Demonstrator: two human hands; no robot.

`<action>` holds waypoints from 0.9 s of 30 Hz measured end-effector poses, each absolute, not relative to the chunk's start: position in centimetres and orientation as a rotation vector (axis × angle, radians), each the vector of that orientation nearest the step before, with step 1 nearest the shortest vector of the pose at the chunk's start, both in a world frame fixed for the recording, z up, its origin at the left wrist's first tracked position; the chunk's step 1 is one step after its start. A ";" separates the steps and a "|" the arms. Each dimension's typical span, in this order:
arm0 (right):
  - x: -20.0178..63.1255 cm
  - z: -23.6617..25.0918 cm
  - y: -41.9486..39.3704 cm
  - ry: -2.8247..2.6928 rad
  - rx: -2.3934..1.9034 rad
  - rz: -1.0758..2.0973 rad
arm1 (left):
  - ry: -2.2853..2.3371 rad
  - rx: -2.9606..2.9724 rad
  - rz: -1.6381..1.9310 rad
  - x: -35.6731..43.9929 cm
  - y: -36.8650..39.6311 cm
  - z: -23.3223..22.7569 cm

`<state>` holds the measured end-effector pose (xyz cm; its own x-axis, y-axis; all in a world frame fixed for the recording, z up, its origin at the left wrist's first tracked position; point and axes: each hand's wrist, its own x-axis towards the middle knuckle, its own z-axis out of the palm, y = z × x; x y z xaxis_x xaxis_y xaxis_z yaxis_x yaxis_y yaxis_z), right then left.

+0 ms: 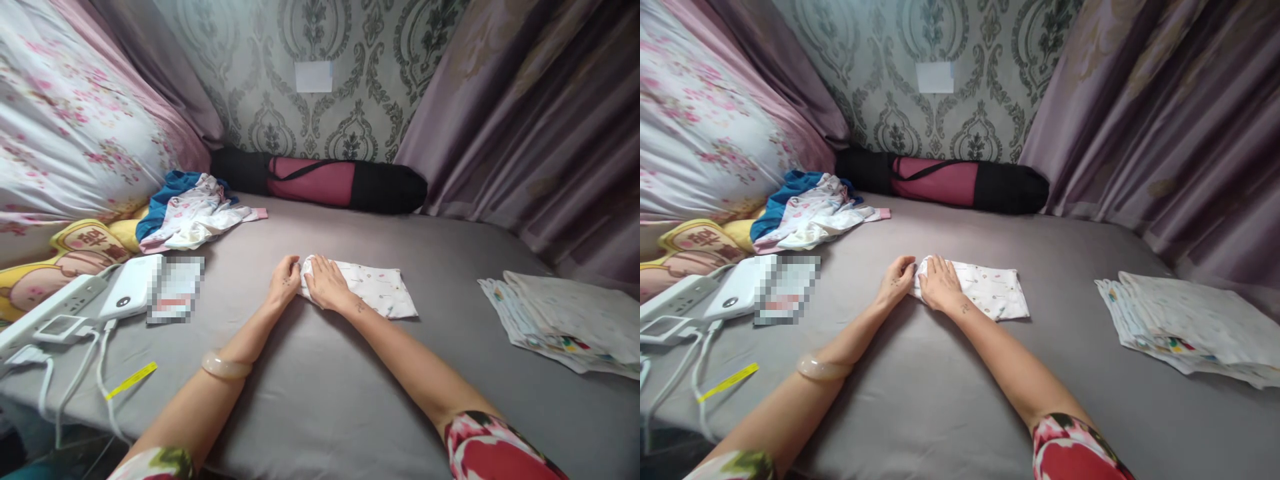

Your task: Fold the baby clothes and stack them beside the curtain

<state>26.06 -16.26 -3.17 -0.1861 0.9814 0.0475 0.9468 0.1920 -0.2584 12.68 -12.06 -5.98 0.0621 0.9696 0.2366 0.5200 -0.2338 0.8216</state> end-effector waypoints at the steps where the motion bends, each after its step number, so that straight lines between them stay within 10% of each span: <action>1: 25.7 -3.4 -16.3 -2.243 -1.877 0.236 | 1.485 1.798 1.091 12.7 -12.0 -6.0; 27: 24.9 -2.4 -16.3 -2.136 -1.730 0.483 | 1.530 1.881 1.120 12.3 -12.6 -4.8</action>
<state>24.91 -16.27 -2.36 -0.1938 0.9795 0.0555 0.8604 0.1969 -0.4700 12.27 -12.62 -4.84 0.0469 0.9532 0.2986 0.5725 -0.2706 0.7740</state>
